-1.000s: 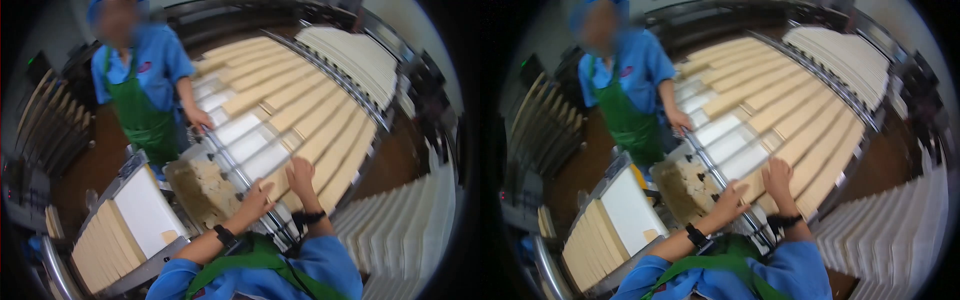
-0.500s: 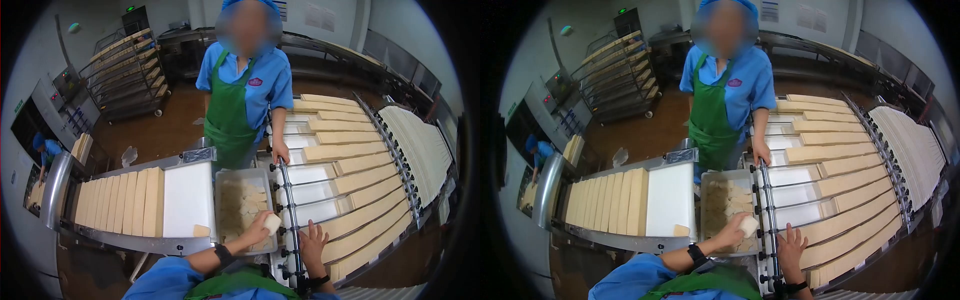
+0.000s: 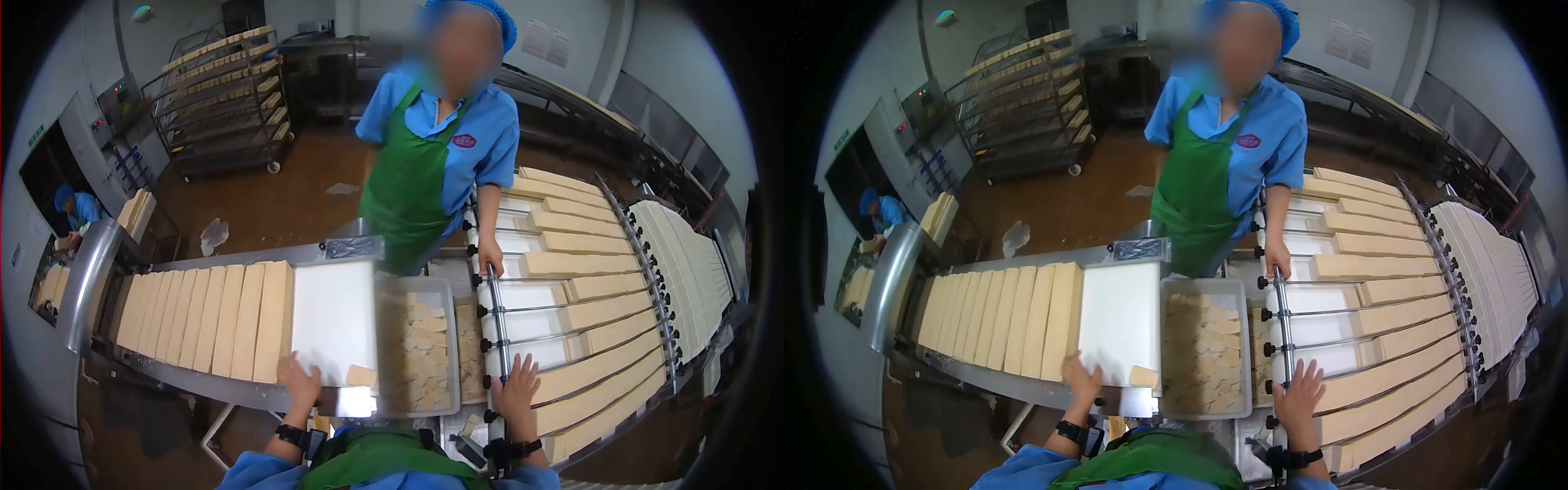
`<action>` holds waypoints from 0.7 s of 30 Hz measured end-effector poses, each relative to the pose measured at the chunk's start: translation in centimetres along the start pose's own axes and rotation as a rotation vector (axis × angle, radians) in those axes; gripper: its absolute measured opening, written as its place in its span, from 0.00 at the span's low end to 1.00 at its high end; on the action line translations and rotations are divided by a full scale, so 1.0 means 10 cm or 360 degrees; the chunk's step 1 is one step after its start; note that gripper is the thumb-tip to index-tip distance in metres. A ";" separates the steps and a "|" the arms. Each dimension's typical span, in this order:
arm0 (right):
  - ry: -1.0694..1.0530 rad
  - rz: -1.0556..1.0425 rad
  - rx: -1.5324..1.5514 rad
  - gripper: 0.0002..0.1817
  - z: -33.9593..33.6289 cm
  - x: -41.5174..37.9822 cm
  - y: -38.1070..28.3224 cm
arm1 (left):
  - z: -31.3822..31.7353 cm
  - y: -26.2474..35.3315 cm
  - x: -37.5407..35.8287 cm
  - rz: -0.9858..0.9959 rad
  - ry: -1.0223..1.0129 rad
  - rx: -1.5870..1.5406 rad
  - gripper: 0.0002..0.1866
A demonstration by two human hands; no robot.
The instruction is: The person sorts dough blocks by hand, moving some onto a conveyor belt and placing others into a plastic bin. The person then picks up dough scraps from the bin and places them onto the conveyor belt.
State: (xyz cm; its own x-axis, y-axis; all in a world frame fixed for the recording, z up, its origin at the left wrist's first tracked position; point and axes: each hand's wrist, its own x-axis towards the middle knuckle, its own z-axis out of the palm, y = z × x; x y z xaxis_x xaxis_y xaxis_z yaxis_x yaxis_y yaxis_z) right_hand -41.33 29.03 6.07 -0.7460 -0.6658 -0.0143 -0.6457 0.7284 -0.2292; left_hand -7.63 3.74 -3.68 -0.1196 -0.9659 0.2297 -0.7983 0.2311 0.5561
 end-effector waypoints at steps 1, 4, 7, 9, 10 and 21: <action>0.0033 -0.0044 0.0045 0.42 0.04 0.07 -0.14 | -0.11 -0.07 -0.02 -0.0140 0.0120 0.0381 0.37; 0.0013 -0.0341 0.0122 0.39 0.30 0.37 -0.57 | -0.45 -0.25 0.02 -0.0518 -0.0073 0.0432 0.42; 0.0073 -0.0702 0.0152 0.31 0.76 0.66 -1.15 | -0.51 -0.51 0.11 -0.0549 -0.0210 0.0218 0.42; 0.0020 -0.0829 0.0230 0.27 1.07 0.80 -1.59 | -0.53 -0.60 0.16 -0.0550 -0.0255 0.0097 0.41; -0.0029 -0.0872 0.0254 0.25 1.18 0.87 -1.86 | -0.49 -0.66 0.17 -0.0524 -0.0256 0.0054 0.41; -0.0294 -0.1113 0.0062 0.35 2.01 1.28 -4.42 | -0.65 -0.53 0.32 -0.0483 -0.0639 0.0086 0.44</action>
State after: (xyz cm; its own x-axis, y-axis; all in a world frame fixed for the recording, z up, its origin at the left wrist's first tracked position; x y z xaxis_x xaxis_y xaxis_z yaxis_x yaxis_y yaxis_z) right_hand -19.09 -14.98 -3.58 -0.1187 -0.9928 -0.0149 -0.9529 0.1182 -0.2792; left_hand 0.07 0.15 -0.73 -0.0867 -0.9597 -0.2672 -0.8604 -0.0631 0.5056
